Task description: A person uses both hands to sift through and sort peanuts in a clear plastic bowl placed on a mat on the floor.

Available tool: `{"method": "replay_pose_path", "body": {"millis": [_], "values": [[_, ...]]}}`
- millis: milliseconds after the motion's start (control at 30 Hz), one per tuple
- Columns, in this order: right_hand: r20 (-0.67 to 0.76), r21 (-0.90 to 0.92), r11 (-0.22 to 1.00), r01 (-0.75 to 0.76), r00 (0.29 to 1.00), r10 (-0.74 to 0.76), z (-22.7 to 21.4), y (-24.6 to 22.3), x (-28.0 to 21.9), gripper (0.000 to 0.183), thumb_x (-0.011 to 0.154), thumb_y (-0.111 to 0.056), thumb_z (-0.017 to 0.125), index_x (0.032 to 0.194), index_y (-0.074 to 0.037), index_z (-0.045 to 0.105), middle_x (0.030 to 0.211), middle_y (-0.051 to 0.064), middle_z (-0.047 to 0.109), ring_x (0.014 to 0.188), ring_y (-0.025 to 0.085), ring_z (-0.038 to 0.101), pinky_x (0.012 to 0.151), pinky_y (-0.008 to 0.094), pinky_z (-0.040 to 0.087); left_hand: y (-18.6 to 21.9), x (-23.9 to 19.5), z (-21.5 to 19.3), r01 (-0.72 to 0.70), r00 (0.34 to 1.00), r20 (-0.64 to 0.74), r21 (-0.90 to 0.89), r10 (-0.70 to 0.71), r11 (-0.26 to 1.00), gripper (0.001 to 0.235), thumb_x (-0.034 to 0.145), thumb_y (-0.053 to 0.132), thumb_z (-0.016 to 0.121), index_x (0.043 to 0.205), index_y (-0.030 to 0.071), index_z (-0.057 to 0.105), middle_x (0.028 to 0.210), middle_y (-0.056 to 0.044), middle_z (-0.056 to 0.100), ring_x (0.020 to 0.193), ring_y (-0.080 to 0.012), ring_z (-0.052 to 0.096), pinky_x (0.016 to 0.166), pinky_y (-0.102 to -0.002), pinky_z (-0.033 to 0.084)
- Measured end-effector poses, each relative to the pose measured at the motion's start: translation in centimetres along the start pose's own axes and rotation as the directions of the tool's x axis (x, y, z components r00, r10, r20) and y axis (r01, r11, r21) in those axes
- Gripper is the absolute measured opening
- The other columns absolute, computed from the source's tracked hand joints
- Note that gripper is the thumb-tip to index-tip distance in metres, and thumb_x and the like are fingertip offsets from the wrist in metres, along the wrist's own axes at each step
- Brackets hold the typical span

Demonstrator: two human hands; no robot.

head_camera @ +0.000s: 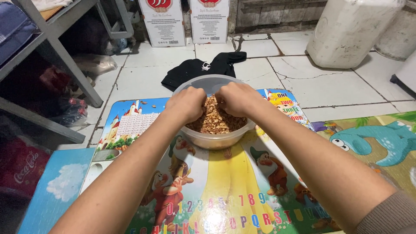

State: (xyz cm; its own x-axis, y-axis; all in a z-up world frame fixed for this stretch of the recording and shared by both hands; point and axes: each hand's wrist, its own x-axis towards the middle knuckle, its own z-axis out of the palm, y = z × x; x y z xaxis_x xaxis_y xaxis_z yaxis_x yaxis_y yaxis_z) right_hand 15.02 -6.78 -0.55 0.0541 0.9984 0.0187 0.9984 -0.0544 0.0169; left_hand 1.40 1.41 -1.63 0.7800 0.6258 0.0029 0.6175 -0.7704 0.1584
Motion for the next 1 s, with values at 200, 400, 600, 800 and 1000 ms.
{"method": "replay_pose_path", "body": {"millis": [200, 400, 600, 800, 1000], "values": [[-0.034, 0.048, 0.999, 0.011, 0.999, -0.009, 0.7, 0.7, 0.2, 0.023, 0.077, -0.015, 0.066, 0.099, -0.007, 0.07, 0.088, 0.016, 0.069, 0.083, 0.036, 0.068, 0.071, 0.047, 0.054, 0.3, -0.6, -0.6, 0.002, 1.0, -0.024, -0.032, -0.003, 0.999, 0.013, 0.078, 0.011, 0.063, 0.088, 0.009, 0.072, 0.085, -0.014, 0.07, 0.081, -0.032, 0.068, 0.067, -0.04, 0.055], [-0.081, 0.071, 0.997, 0.038, 0.996, -0.032, -0.5, -0.5, -0.5, 0.024, 0.081, -0.022, 0.067, 0.101, -0.011, 0.071, 0.094, 0.012, 0.067, 0.084, 0.033, 0.067, 0.073, 0.044, 0.054, 0.0, 0.3, 0.1, -0.029, 0.998, -0.047, 0.009, 0.03, 1.0, 0.016, 0.08, 0.012, 0.063, 0.093, 0.007, 0.07, 0.089, -0.014, 0.068, 0.081, -0.0306, 0.068, 0.068, -0.041, 0.055], [-0.005, -0.045, 0.997, 0.065, 0.998, -0.065, 0.3, -0.1, 0.0, 0.022, 0.081, -0.023, 0.063, 0.098, -0.012, 0.072, 0.094, 0.01, 0.067, 0.085, 0.032, 0.068, 0.074, 0.046, 0.054, -0.6, 0.9, 1.6, -0.052, 0.997, -0.047, 0.077, 0.055, 0.996, 0.012, 0.078, 0.003, 0.059, 0.087, 0.002, 0.068, 0.085, -0.014, 0.068, 0.077, -0.0323, 0.067, 0.065, -0.043, 0.055], [-0.008, -0.061, 0.997, 0.052, 0.999, -0.053, 0.6, 0.1, 0.3, 0.021, 0.08, -0.024, 0.064, 0.095, -0.012, 0.073, 0.086, 0.01, 0.07, 0.081, 0.03, 0.069, 0.071, 0.044, 0.055, -0.7, 1.1, 1.7, -0.065, 0.996, -0.049, 0.086, 0.069, 0.994, 0.011, 0.076, 0.005, 0.061, 0.085, 0.004, 0.068, 0.083, -0.012, 0.068, 0.073, -0.0295, 0.067, 0.062, -0.041, 0.056], [-0.013, -0.024, 0.999, 0.029, 0.999, -0.029, 0.9, 0.6, 0.7, 0.019, 0.081, -0.021, 0.063, 0.094, -0.011, 0.073, 0.084, 0.012, 0.07, 0.082, 0.033, 0.069, 0.071, 0.045, 0.055, -0.3, 0.6, 1.1, -0.076, 0.997, -0.021, 0.087, 0.078, 0.993, 0.01, 0.075, 0.008, 0.061, 0.082, 0.004, 0.067, 0.083, -0.012, 0.067, 0.074, -0.0301, 0.067, 0.065, -0.043, 0.054]]}}
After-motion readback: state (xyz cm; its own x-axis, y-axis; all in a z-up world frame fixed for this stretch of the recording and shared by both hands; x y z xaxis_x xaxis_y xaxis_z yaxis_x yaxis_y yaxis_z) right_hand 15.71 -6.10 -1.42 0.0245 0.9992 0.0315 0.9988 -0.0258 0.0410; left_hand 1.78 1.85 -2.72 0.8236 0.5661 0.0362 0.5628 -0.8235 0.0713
